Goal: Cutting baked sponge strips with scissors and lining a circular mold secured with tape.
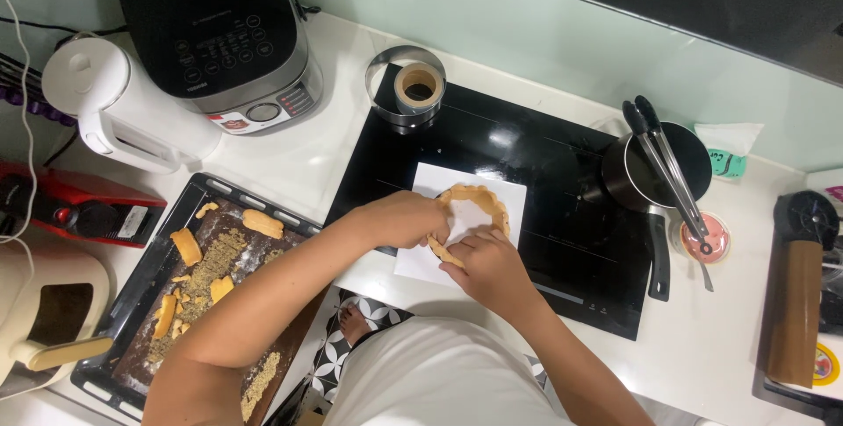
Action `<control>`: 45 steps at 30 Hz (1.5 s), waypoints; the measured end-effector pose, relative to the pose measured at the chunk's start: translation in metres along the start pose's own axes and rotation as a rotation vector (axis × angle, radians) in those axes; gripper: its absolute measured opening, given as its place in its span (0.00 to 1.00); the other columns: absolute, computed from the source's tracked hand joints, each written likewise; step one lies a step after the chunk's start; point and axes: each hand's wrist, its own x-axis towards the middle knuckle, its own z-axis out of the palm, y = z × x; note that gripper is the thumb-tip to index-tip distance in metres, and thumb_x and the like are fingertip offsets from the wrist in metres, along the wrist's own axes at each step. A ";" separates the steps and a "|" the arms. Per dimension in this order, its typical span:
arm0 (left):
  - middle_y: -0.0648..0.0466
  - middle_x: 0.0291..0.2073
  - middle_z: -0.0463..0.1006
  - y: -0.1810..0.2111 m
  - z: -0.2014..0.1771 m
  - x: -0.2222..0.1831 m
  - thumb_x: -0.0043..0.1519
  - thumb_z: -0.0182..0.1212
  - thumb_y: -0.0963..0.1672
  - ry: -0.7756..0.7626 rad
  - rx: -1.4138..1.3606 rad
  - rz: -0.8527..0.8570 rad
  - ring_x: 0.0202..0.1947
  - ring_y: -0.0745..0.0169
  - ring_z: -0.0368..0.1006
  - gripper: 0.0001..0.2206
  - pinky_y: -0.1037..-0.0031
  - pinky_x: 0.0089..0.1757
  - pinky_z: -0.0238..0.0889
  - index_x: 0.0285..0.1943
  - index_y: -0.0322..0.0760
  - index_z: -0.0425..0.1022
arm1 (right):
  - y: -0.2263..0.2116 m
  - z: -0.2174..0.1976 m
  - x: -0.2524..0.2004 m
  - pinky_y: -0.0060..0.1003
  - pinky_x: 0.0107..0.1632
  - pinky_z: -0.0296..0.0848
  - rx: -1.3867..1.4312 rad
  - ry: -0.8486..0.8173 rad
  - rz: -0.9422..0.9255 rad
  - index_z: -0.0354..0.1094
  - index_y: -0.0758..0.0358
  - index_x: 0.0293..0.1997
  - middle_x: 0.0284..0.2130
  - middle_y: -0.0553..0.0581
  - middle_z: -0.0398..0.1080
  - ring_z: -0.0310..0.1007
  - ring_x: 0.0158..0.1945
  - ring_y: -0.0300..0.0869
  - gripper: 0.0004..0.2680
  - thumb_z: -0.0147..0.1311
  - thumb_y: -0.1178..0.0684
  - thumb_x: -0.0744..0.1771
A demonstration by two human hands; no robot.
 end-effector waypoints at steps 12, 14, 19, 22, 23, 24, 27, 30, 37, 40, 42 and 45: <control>0.52 0.29 0.80 0.006 -0.007 -0.006 0.52 0.60 0.35 0.026 -0.053 0.030 0.31 0.57 0.79 0.08 0.66 0.31 0.68 0.33 0.38 0.82 | -0.003 -0.002 0.001 0.42 0.50 0.67 0.066 0.072 -0.080 0.77 0.61 0.41 0.34 0.53 0.77 0.73 0.44 0.48 0.11 0.68 0.51 0.59; 0.52 0.30 0.79 0.003 -0.007 -0.006 0.52 0.60 0.35 0.071 -0.016 0.061 0.32 0.56 0.78 0.06 0.65 0.32 0.68 0.30 0.33 0.81 | -0.003 -0.004 0.001 0.41 0.50 0.68 0.102 0.050 -0.040 0.78 0.61 0.42 0.34 0.53 0.77 0.73 0.43 0.48 0.11 0.68 0.50 0.60; 0.51 0.32 0.79 -0.003 0.004 0.000 0.50 0.61 0.34 0.104 -0.070 0.136 0.33 0.53 0.78 0.07 0.65 0.33 0.68 0.32 0.35 0.82 | -0.002 -0.004 0.004 0.41 0.49 0.68 0.108 0.021 -0.071 0.78 0.60 0.43 0.36 0.51 0.78 0.73 0.42 0.47 0.10 0.66 0.52 0.61; 0.48 0.34 0.79 -0.007 -0.003 -0.008 0.49 0.60 0.33 0.148 -0.231 0.191 0.35 0.52 0.78 0.09 0.67 0.35 0.71 0.35 0.31 0.80 | -0.006 -0.017 0.006 0.42 0.49 0.70 0.134 0.046 -0.077 0.77 0.61 0.41 0.36 0.52 0.77 0.74 0.43 0.48 0.10 0.66 0.52 0.61; 0.47 0.36 0.79 -0.009 -0.008 -0.011 0.49 0.57 0.32 0.187 -0.405 0.221 0.37 0.54 0.79 0.11 0.69 0.36 0.74 0.39 0.28 0.77 | -0.007 -0.024 0.007 0.41 0.48 0.71 0.162 0.064 -0.069 0.77 0.61 0.41 0.36 0.53 0.77 0.73 0.43 0.48 0.09 0.67 0.52 0.61; 0.47 0.36 0.79 -0.011 -0.006 -0.013 0.49 0.57 0.32 0.190 -0.401 0.223 0.37 0.54 0.79 0.11 0.69 0.36 0.74 0.39 0.28 0.77 | 0.006 -0.023 0.008 0.41 0.48 0.71 0.158 0.066 -0.072 0.77 0.61 0.41 0.36 0.53 0.77 0.73 0.43 0.48 0.09 0.67 0.52 0.61; 0.46 0.34 0.81 -0.012 -0.001 -0.018 0.56 0.64 0.37 0.638 -0.418 -0.065 0.35 0.53 0.81 0.04 0.69 0.37 0.73 0.39 0.30 0.79 | 0.031 -0.024 0.021 0.40 0.48 0.73 0.115 0.173 -0.059 0.77 0.61 0.43 0.38 0.53 0.77 0.73 0.44 0.48 0.08 0.65 0.55 0.62; 0.43 0.29 0.81 0.008 0.006 -0.014 0.53 0.71 0.42 0.693 -0.432 -0.445 0.30 0.51 0.80 0.09 0.67 0.35 0.71 0.35 0.30 0.77 | 0.031 -0.040 0.051 0.41 0.50 0.72 0.000 0.252 -0.094 0.77 0.60 0.44 0.41 0.53 0.77 0.72 0.46 0.48 0.08 0.63 0.58 0.62; 0.42 0.30 0.78 0.010 0.049 0.010 0.52 0.72 0.43 0.823 -0.278 -0.501 0.32 0.42 0.78 0.11 0.59 0.36 0.71 0.33 0.30 0.74 | 0.048 -0.046 0.088 0.43 0.49 0.72 0.127 0.015 -0.238 0.76 0.61 0.44 0.38 0.54 0.75 0.72 0.45 0.48 0.09 0.65 0.55 0.62; 0.42 0.32 0.77 0.020 0.040 0.004 0.53 0.71 0.43 0.802 -0.241 -0.534 0.34 0.41 0.77 0.11 0.56 0.37 0.70 0.34 0.31 0.74 | 0.058 -0.053 0.074 0.39 0.44 0.74 0.264 0.086 -0.132 0.76 0.63 0.45 0.38 0.55 0.75 0.74 0.42 0.46 0.08 0.64 0.56 0.64; 0.42 0.32 0.77 0.023 0.014 0.010 0.52 0.72 0.44 0.792 -0.218 -0.530 0.36 0.41 0.77 0.12 0.56 0.38 0.69 0.35 0.31 0.75 | 0.072 -0.066 0.074 0.37 0.41 0.74 0.305 0.179 -0.060 0.76 0.64 0.46 0.38 0.56 0.75 0.75 0.39 0.45 0.08 0.63 0.56 0.64; 0.43 0.36 0.75 0.024 0.011 0.021 0.49 0.72 0.43 0.870 -0.155 -0.376 0.37 0.40 0.75 0.12 0.56 0.36 0.69 0.37 0.31 0.76 | 0.078 -0.063 0.058 0.34 0.35 0.75 0.304 0.202 0.100 0.77 0.64 0.44 0.34 0.55 0.74 0.76 0.32 0.42 0.07 0.63 0.58 0.64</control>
